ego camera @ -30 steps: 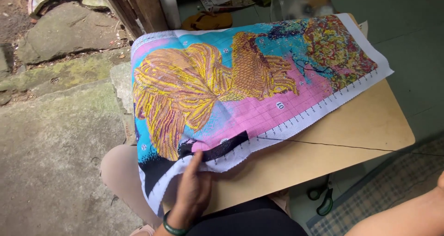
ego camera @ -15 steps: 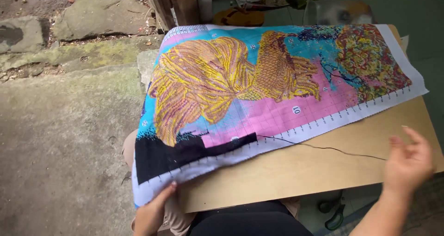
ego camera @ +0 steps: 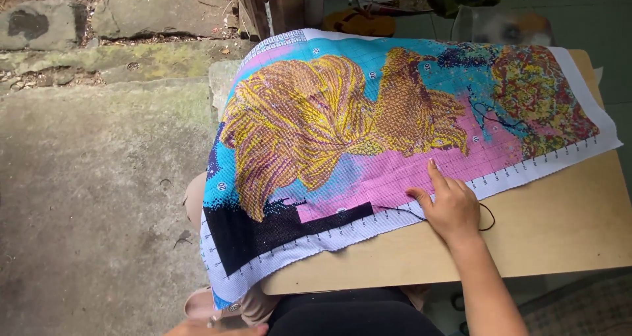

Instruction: A person is cross-stitching a colorful pattern onto a large canvas using a needle and thread.

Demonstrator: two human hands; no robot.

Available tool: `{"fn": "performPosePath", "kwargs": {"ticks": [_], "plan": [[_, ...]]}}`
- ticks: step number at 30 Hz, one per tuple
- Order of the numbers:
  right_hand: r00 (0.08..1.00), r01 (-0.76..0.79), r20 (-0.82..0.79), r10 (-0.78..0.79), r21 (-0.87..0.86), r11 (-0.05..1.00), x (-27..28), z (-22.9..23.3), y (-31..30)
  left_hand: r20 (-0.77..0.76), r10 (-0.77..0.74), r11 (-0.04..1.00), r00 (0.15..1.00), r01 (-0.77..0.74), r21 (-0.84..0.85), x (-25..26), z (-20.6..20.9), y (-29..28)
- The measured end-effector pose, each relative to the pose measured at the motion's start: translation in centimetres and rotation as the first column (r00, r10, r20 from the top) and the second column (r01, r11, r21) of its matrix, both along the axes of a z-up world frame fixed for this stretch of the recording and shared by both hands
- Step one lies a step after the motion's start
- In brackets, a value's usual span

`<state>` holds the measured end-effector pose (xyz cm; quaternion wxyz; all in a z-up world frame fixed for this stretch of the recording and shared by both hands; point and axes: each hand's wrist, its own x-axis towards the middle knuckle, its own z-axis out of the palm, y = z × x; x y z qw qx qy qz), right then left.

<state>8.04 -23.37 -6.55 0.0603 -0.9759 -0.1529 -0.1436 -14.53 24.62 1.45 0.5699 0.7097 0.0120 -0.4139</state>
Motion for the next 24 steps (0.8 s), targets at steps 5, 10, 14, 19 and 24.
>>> {"fn": "performPosePath", "kwargs": {"ticks": [5, 10, 14, 19, 24], "plan": [[0.988, 0.093, -0.127, -0.092, 0.003, 0.996, -0.9, 0.1, -0.3, 0.845, -0.035, 0.993, 0.534, -0.075, 0.088, 9.4, 4.6, -9.3], [0.98, 0.168, -0.108, -0.168, -0.008, 0.986, -3.1, 0.8, -0.7, 0.818, -0.458, 0.741, 0.348, -0.359, 0.568, 13.8, -5.8, -19.1], [0.978, 0.208, -0.028, -0.208, -0.001, 0.978, -4.6, 0.0, -1.2, 0.822, -0.458, 0.752, 0.339, -0.346, 0.562, 14.3, -7.6, -20.5], [0.973, 0.23, -0.039, -0.229, 0.024, 0.973, -5.0, 0.3, -1.2, 0.759, -0.583, 0.739, 0.29, -0.199, 0.644, 13.7, -7.1, -17.4], [0.971, 0.232, -0.058, -0.231, 0.023, 0.972, -5.1, 0.9, -0.9, 0.682, -0.675, 0.608, 0.282, -0.313, 0.73, 12.0, -7.0, -13.2]]}}
